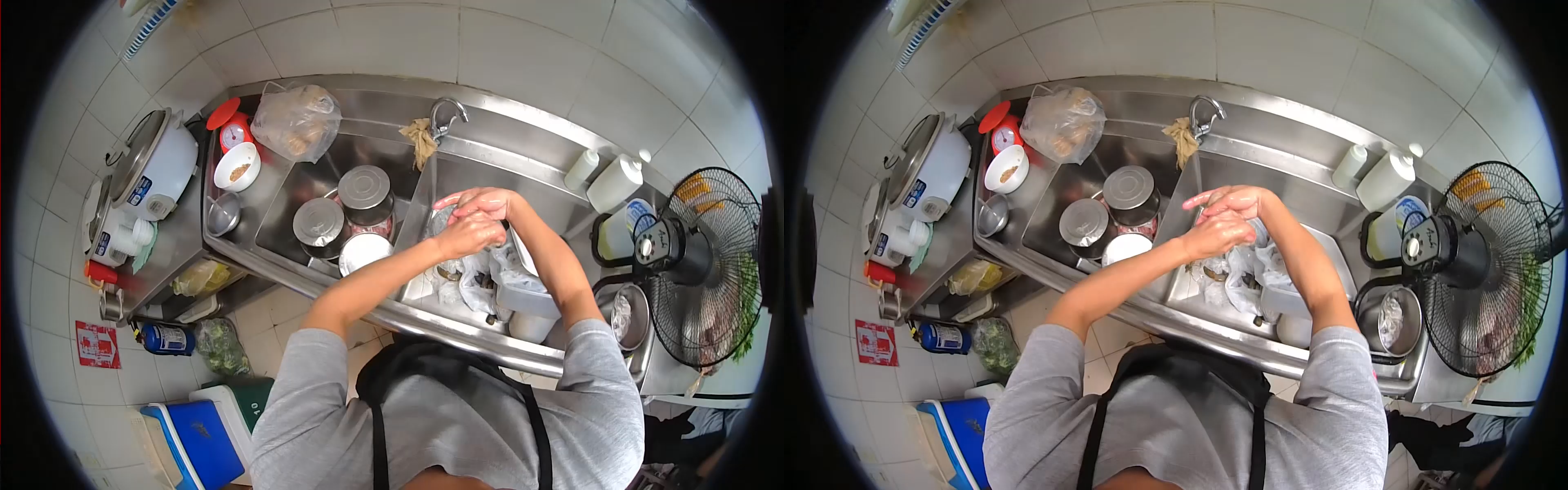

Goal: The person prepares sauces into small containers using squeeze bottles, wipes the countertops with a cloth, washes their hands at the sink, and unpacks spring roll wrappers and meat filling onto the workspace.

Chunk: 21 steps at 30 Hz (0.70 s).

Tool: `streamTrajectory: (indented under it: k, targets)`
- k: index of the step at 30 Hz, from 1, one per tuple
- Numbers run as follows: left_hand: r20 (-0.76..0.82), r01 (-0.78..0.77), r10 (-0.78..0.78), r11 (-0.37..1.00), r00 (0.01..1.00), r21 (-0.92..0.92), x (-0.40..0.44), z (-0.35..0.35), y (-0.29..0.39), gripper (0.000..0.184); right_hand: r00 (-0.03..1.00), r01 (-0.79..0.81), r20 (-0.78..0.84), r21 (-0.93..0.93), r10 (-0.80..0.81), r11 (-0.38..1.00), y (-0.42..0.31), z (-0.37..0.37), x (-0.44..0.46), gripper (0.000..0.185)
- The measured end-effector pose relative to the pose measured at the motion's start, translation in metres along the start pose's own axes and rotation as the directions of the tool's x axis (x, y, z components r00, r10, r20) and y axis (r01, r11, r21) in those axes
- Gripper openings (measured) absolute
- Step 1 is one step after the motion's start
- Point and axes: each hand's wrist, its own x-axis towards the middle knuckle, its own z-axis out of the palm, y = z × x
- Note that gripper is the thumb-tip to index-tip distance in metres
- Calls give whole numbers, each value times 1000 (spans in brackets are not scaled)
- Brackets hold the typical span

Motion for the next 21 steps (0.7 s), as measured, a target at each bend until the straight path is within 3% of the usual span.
streamTrajectory:
  k: [2,4,9,11,13,14,15,16,17,19,20,21]
  targets:
    - [131,-139,143,990,981,-34,-11,22,-9,7,989,-146,-14,-168,146,975,16,-3,10,44]
    - [276,-121,107,992,955,35,-33,54,-24,9,946,-323,-75,-241,314,915,37,-7,31,38]
    - [524,-78,-90,954,847,289,-50,46,-4,36,821,-481,-463,-247,333,842,69,7,67,12]
    - [653,-132,-164,915,739,380,-44,28,11,48,741,-521,-594,-215,313,826,73,13,74,18]
    - [623,-52,-195,933,758,355,-47,31,8,53,629,-570,-722,-178,287,802,69,18,84,28]
    - [618,-26,-207,938,759,346,-48,31,7,51,589,-586,-794,-293,149,755,71,23,87,31]
    - [614,1,-220,942,758,337,-50,31,8,50,681,-575,-730,-578,-54,579,83,10,94,32]
    - [643,80,-289,939,709,335,-48,29,13,46,774,-516,-594,-792,-218,326,107,-21,105,34]
    - [634,76,-274,944,723,322,-51,33,13,43,859,-415,-401,-910,-320,27,122,-39,110,35]
    - [606,70,-252,949,754,307,-63,49,4,37,660,-577,-589,-795,-468,187,130,-31,110,35]
    - [654,48,-239,954,718,296,-68,63,-3,34,544,-626,-657,-732,-522,268,135,-23,112,34]
    - [691,32,-236,955,683,294,-72,79,-12,31,657,-575,-551,-808,-514,131,127,-7,105,32]
